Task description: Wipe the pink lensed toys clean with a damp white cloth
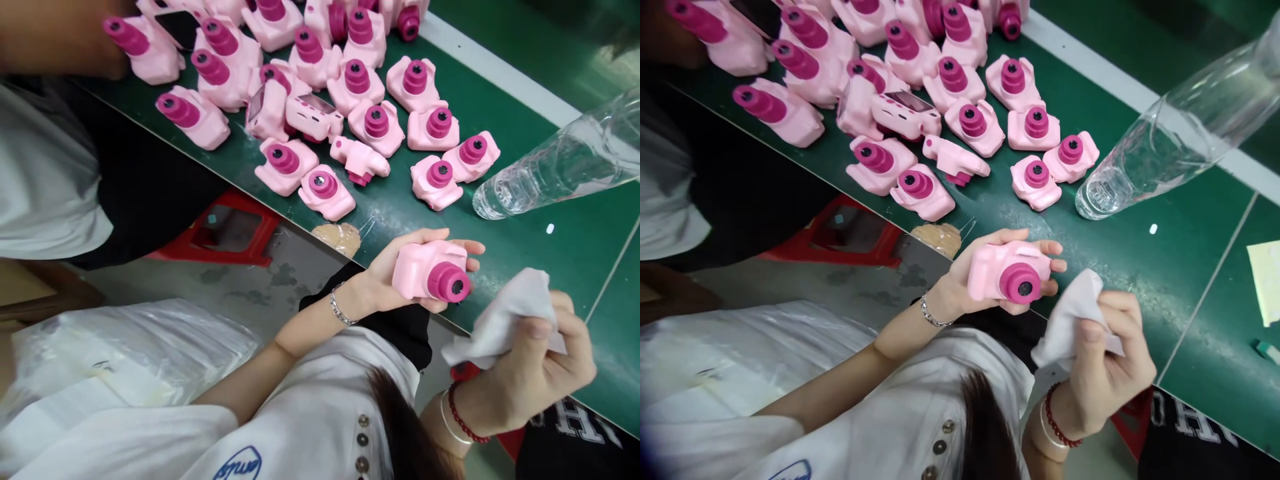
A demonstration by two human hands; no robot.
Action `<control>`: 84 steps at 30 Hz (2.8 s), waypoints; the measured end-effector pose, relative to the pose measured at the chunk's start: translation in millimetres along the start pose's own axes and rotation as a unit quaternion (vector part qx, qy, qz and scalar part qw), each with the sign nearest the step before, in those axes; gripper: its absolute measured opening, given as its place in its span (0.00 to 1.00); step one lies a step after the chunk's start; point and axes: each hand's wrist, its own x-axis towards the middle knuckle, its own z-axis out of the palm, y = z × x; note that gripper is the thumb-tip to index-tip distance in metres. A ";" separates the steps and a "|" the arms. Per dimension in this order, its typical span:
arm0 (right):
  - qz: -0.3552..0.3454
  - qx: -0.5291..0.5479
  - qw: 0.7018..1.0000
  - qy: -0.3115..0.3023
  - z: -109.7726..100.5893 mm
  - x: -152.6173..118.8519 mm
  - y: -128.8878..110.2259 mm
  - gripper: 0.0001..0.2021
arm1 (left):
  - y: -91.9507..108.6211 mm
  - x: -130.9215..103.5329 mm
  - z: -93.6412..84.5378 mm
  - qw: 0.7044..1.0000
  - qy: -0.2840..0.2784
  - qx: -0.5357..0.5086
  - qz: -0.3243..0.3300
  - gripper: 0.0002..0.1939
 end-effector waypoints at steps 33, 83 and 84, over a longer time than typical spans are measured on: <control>-0.044 -0.113 0.984 0.130 48.7 -17.7 32.4 0.03 | -24.1 24.1 -1.2 0.940 0.216 0.162 0.206 0.18; 0.358 0.169 0.910 -0.123 -7.3 -20.2 35.9 0.18 | -20.6 -13.5 -26.5 0.677 0.075 0.682 0.266 0.41; 0.366 0.179 0.905 -0.125 -6.3 -21.9 36.1 0.18 | -21.5 -11.1 -27.1 0.680 0.066 0.681 0.264 0.41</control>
